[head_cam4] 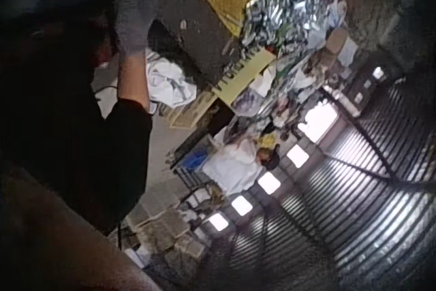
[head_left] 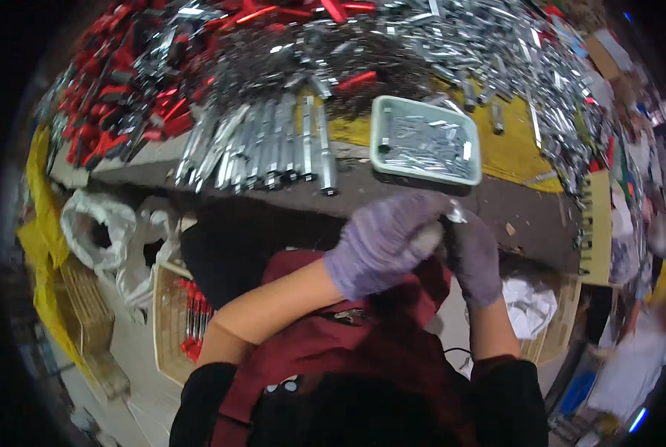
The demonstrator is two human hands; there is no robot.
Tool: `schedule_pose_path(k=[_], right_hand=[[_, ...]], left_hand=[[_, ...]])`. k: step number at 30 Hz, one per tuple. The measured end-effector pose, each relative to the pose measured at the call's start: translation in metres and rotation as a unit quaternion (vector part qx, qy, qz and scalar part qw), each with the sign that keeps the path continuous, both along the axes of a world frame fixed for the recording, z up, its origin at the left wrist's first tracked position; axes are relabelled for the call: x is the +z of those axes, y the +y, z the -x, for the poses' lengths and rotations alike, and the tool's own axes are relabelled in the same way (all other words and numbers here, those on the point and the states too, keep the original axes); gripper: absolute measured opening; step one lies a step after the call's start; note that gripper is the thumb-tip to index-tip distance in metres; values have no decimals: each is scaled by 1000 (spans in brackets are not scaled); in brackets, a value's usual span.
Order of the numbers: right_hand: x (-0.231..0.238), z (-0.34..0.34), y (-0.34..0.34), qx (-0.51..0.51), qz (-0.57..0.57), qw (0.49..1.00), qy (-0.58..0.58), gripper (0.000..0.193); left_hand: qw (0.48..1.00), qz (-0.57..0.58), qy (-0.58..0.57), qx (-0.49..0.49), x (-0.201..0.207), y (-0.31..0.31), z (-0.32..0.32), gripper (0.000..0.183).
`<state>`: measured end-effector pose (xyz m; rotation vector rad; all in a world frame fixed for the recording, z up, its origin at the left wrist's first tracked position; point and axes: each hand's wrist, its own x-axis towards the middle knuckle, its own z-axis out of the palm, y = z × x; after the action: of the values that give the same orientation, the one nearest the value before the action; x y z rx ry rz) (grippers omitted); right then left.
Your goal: Manually assembling metal hardware components into sub-assemblies at a factory workbench.
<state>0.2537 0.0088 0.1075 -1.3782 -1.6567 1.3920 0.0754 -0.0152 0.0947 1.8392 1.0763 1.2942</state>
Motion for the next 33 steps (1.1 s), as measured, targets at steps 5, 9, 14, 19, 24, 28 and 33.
schedule_pose_path(k=[5,9,14,19,24,28,33], right_hand=[[-3,-1,-8,13,93,995,43,43],[9,12,-10,76,114,981,139,53],[-6,17,-7,59,146,969,193,48],[6,21,4,84,166,975,120,50],[11,21,94,-10,-187,960,-210,47],[-1,-5,205,22,-191,849,-492,44],[-9,-17,248,193,-170,835,-487,44]], left_hand=[[998,17,-27,-51,-7,-5,2,30],[990,-138,-8,-6,-7,-8,9,30],[986,-162,-1,-48,-11,1,23,32],[992,-121,4,-40,-13,1,29,38],[989,111,-75,63,-38,-23,43,48],[958,159,-238,18,-52,-29,47,56],[970,155,-165,86,-52,-34,50,50]])
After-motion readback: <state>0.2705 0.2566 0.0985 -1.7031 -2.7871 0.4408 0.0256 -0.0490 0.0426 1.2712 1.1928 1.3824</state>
